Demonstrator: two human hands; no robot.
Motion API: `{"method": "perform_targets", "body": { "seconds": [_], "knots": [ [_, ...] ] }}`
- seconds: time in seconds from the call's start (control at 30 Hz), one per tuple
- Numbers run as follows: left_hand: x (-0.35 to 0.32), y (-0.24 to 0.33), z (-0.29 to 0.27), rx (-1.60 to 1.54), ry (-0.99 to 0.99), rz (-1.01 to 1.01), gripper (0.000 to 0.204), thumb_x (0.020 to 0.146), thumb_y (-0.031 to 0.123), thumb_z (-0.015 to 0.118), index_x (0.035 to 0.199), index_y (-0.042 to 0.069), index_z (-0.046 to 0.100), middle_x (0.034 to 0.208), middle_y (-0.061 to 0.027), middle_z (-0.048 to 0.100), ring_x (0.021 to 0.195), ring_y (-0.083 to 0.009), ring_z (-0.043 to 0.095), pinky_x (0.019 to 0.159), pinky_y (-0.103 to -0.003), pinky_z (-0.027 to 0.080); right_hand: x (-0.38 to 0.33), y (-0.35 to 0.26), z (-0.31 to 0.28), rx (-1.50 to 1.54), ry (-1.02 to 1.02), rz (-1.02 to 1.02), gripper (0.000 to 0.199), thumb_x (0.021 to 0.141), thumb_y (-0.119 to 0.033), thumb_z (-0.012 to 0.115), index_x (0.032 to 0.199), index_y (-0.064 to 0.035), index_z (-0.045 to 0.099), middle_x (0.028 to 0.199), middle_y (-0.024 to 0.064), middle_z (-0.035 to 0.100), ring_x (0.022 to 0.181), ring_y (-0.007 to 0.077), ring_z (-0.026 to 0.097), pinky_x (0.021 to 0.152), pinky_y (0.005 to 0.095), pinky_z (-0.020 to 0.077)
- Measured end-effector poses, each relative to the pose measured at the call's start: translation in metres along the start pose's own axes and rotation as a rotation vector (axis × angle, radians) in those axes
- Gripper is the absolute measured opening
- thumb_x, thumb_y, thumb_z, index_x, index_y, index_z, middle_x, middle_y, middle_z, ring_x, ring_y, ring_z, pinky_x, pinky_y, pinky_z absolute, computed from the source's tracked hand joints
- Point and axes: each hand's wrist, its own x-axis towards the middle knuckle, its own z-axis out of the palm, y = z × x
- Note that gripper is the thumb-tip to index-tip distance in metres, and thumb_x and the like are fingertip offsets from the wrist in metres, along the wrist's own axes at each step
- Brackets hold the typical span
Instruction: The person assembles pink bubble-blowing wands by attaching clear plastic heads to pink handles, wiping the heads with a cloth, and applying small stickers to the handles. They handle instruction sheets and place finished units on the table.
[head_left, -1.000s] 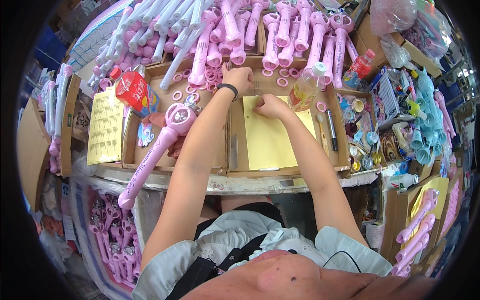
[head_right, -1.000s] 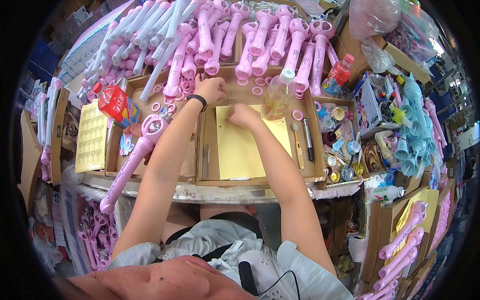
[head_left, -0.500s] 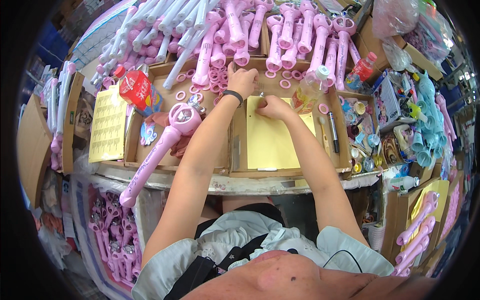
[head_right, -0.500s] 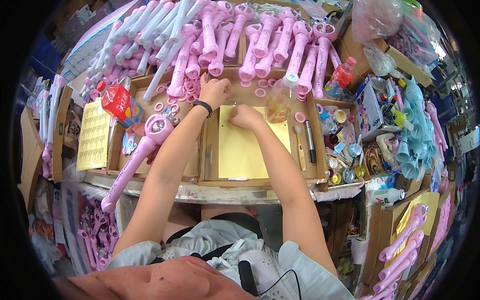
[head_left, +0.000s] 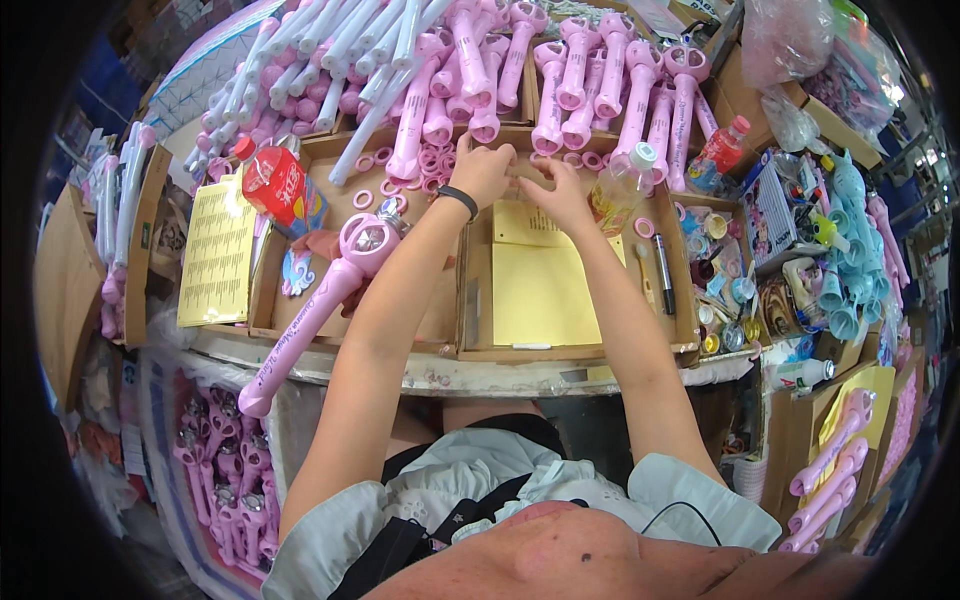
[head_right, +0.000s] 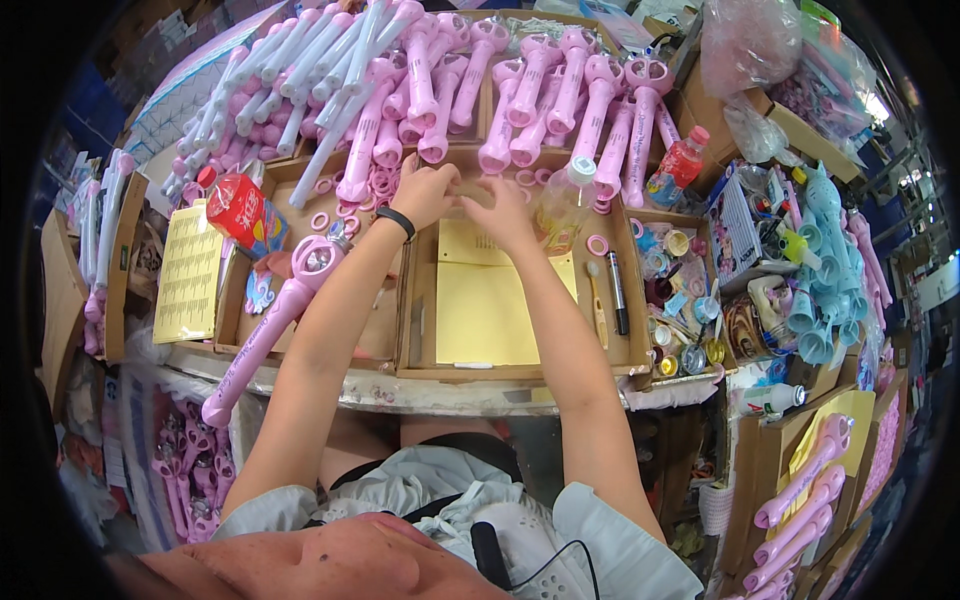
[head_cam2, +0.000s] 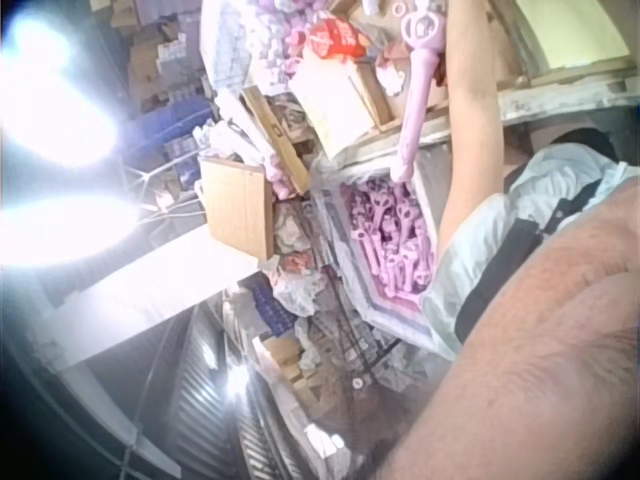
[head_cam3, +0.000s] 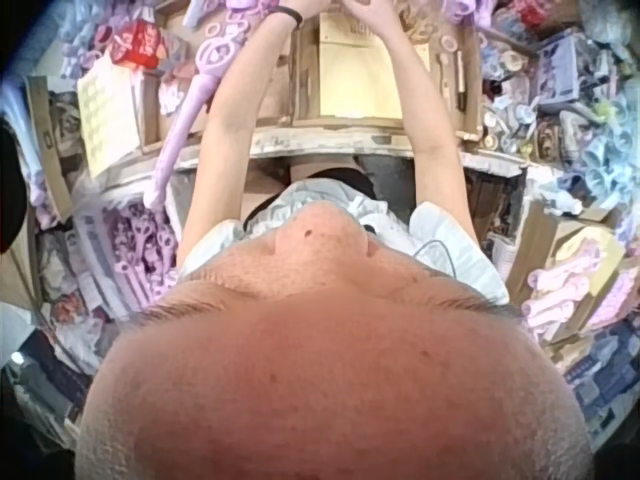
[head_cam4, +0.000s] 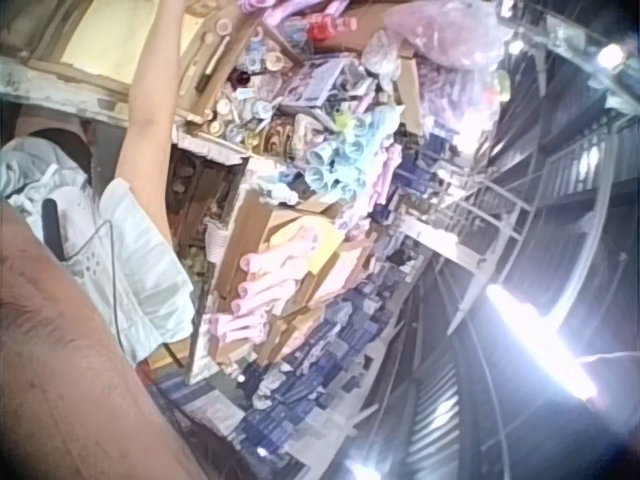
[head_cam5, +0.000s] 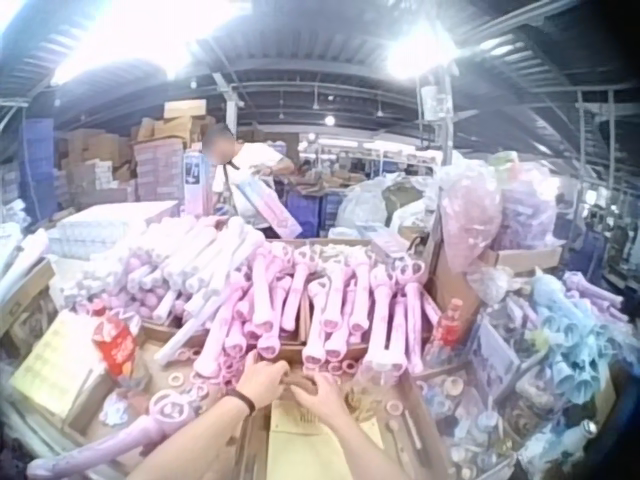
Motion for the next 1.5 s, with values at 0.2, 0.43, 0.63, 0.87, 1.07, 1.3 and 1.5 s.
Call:
{"method": "perform_targets", "body": {
  "seconds": [0.2, 0.43, 0.63, 0.87, 1.07, 1.3, 1.5],
  "knots": [
    [-0.01, 0.005, -0.006, 0.118, 0.007, 0.095, 0.025, 0.076, 0.034, 0.067, 0.083, 0.012, 0.06, 0.072, -0.007, 0.064, 0.081, -0.0258, 0.063, 0.104, -0.055, 0.022, -0.001, 0.014, 0.015, 0.31, -0.064, 0.195, 0.028, 0.079, -0.027, 0.068, 0.088, 0.0002, 0.066, 0.095, 0.0137, 0.063, 0.089, 0.0225, 0.06, 0.078, 0.0326, 0.046],
    [-0.034, 0.008, -0.022, 0.141, -0.324, -0.046, 0.033, 0.075, 0.044, 0.067, 0.076, 0.011, 0.069, 0.082, -0.0079, 0.065, 0.099, -0.0241, 0.058, 0.102, -0.065, 0.014, -0.006, 0.013, 0.024, 0.517, 0.036, 0.376, 0.019, 0.088, -0.02, 0.062, 0.089, -0.0014, 0.062, 0.073, -0.0017, 0.057, 0.063, 0.005, 0.049, 0.056, 0.0213, 0.0388],
    [-0.044, 0.02, -0.009, 0.138, -0.209, -0.116, 0.011, 0.071, 0.02, 0.068, 0.076, 0.011, 0.064, 0.083, -0.0041, 0.064, 0.098, -0.0217, 0.057, 0.106, -0.062, 0.012, -0.006, 0.022, 0.03, 0.421, 0.076, 0.422, 0.02, 0.088, -0.021, 0.062, 0.086, -0.0007, 0.06, 0.069, -0.0021, 0.055, 0.06, 0.0058, 0.046, 0.054, 0.0227, 0.0374],
    [-0.053, 0.031, -0.008, 0.273, 0.107, 0.213, 0.011, 0.076, 0.009, 0.052, 0.068, 0.009, 0.059, 0.07, -0.0024, 0.062, 0.087, -0.0197, 0.06, 0.109, -0.054, 0.019, -0.005, 0.029, 0.033, 0.505, 0.08, 0.442, 0.02, 0.088, -0.021, 0.062, 0.082, -0.0016, 0.059, 0.068, -0.0021, 0.053, 0.059, 0.0054, 0.045, 0.053, 0.0217, 0.0358],
    [-0.054, 0.032, -0.008, 0.289, 0.11, 0.269, 0.007, 0.075, 0.012, 0.057, 0.07, 0.01, 0.062, 0.069, -0.0021, 0.061, 0.085, -0.019, 0.059, 0.109, -0.054, 0.019, -0.005, 0.025, 0.031, 0.521, 0.076, 0.469, 0.02, 0.089, -0.02, 0.062, 0.082, -0.0013, 0.059, 0.067, -0.0025, 0.052, 0.058, 0.005, 0.044, 0.052, 0.0212, 0.0348],
    [-0.059, 0.031, -0.009, 0.176, 0.005, 0.142, 0.004, 0.072, 0.015, 0.066, 0.072, 0.012, 0.062, 0.071, -0.0025, 0.061, 0.084, -0.0194, 0.06, 0.107, -0.053, 0.023, -0.005, 0.017, 0.026, 0.516, 0.052, 0.451, 0.019, 0.089, -0.019, 0.061, 0.087, -0.0004, 0.061, 0.067, -0.0028, 0.052, 0.058, 0.0048, 0.044, 0.052, 0.0207, 0.0346],
    [-0.059, 0.026, -0.001, -0.042, 0.041, -0.016, 0.007, 0.075, 0.014, 0.065, 0.076, 0.011, 0.059, 0.071, -0.005, 0.062, 0.079, -0.0239, 0.061, 0.104, -0.053, 0.027, -0.006, 0.011, 0.025, 0.552, 0.064, 0.346, 0.019, 0.089, -0.02, 0.061, 0.091, -0.0017, 0.061, 0.07, -0.0041, 0.053, 0.06, 0.0038, 0.045, 0.054, 0.0196, 0.0351]
  ]
}}
